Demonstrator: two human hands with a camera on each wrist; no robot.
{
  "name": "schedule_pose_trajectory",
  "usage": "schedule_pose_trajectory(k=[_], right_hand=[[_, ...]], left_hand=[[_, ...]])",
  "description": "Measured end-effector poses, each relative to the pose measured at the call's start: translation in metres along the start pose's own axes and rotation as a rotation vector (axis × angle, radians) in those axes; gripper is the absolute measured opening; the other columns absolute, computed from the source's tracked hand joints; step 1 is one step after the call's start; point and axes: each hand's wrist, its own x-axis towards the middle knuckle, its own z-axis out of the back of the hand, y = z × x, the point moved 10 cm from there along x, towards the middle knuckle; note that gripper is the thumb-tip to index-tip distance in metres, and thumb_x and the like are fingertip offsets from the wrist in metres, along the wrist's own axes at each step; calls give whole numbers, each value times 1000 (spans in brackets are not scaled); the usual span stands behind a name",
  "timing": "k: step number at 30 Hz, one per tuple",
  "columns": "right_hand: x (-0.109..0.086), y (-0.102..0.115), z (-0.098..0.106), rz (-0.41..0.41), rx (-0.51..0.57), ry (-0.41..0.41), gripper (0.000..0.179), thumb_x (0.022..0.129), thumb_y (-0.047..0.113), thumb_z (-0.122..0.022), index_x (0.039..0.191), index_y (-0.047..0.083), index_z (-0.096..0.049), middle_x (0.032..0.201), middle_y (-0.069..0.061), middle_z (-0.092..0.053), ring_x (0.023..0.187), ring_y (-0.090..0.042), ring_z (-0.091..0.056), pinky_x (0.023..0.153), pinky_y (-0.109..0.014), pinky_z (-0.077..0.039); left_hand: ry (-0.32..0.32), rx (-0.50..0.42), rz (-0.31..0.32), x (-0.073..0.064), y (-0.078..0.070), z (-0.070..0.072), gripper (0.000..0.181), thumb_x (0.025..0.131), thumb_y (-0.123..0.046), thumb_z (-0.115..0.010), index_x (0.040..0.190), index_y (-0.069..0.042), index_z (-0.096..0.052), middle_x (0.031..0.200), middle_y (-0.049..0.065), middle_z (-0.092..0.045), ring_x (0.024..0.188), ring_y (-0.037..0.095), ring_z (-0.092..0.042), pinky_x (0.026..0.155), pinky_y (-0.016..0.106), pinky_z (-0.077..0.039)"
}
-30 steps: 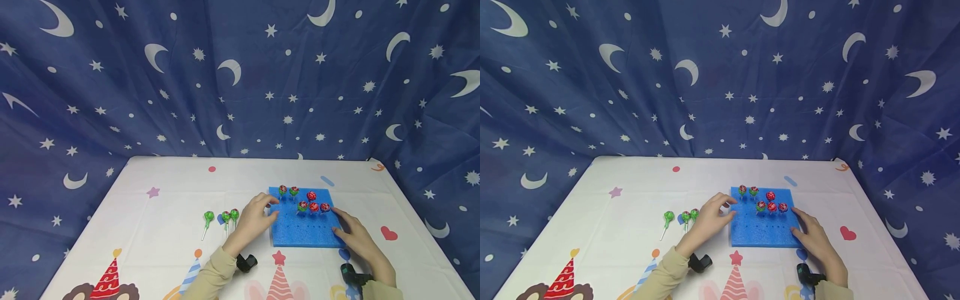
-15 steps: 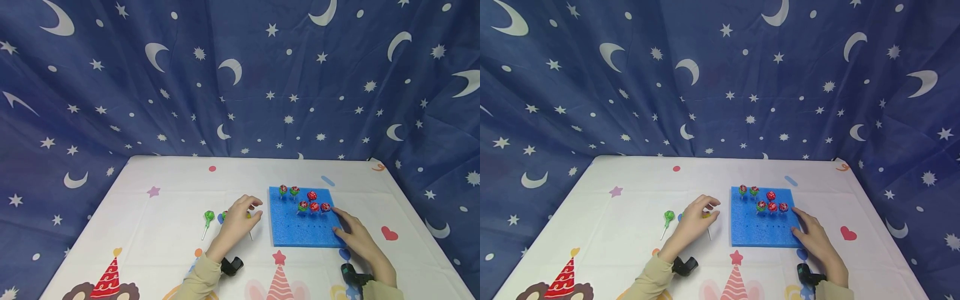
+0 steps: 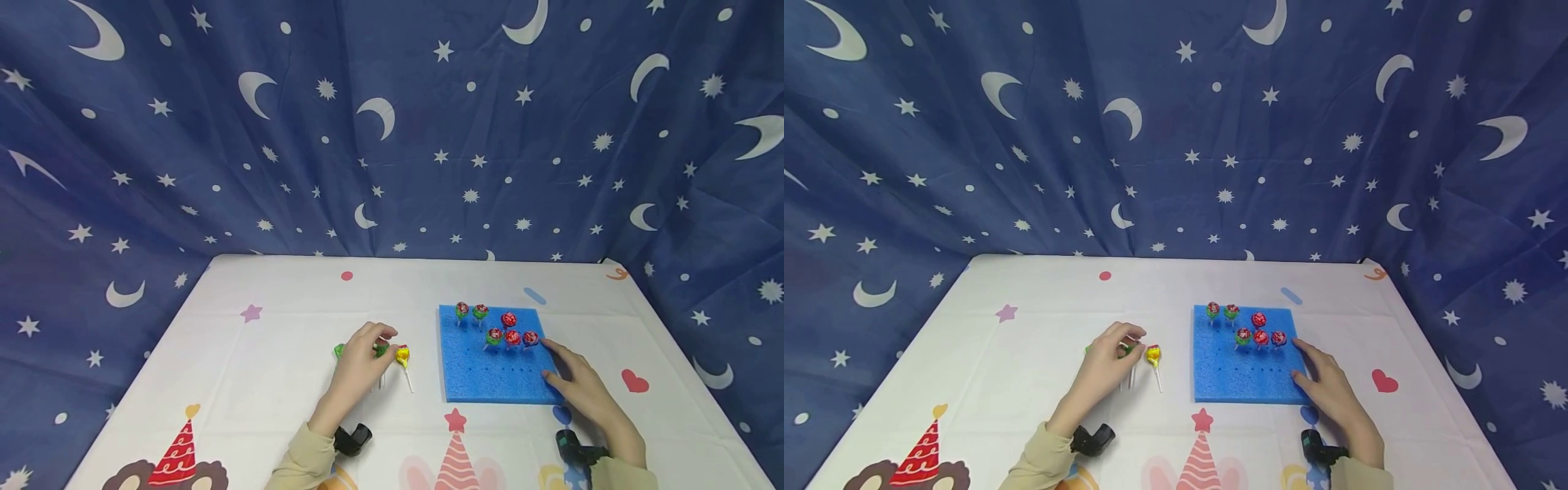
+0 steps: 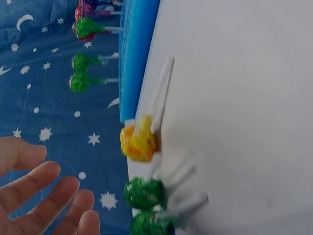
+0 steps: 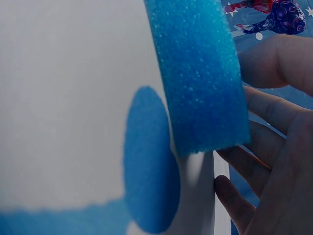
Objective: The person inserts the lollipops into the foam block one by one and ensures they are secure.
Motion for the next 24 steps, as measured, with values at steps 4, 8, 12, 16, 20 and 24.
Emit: schedule_pose_trajectory(k=[4, 8, 12, 16, 20, 24], right_hand=[[0, 0, -1, -10, 6, 7, 65, 94, 28, -57, 149, 8, -30, 151, -30, -27, 135, -58, -23, 100, -76, -23], [-1, -1, -1, -15, 14, 11, 65, 94, 28, -56, 150, 9, -29, 151, -30, -27, 135, -58, -22, 100, -76, -23], [-1, -1, 0, -12, 8, 5, 65, 94, 27, -56, 149, 8, -29, 151, -30, -27, 135, -58, -22, 100, -76, -22], [-1, -2, -1, -10, 6, 4, 65, 93, 27, -57, 149, 8, -30, 151, -30, -27, 135, -58, -22, 100, -76, -22], [0, -2, -2, -13, 9, 6, 65, 94, 28, -57, 150, 9, -29, 151, -30, -27, 135, -57, -22, 100, -76, -23], [0, -2, -2, -20, 10, 11, 65, 94, 29, -57, 150, 9, -29, 151, -30, -27, 135, -57, -22, 100, -76, -23]], left_hand=[[-22, 9, 37, -4, 12, 9, 18, 88, -16, -67, 105, -14, -67, 102, 3, -66, 92, 17, -64, 76, 25, -51], [-52, 31, 78, -7, 23, 22, 21, 87, -18, -68, 108, -12, -67, 103, 2, -65, 95, 18, -62, 76, 29, -51], [-65, 39, 110, -10, 32, 32, 22, 88, -18, -68, 110, -12, -67, 105, 1, -65, 97, 20, -62, 78, 31, -51], [-78, 58, 132, -12, 40, 41, 23, 88, -19, -67, 110, -12, -67, 106, 1, -64, 97, 19, -62, 78, 31, -52], [-80, 95, 135, -13, 49, 49, 25, 88, -20, -67, 111, -12, -66, 107, 4, -65, 98, 20, -62, 78, 35, -51], [-29, 133, 158, -13, 60, 51, 27, 88, -24, -67, 114, -14, -65, 109, 6, -66, 101, 23, -62, 82, 42, -50]])
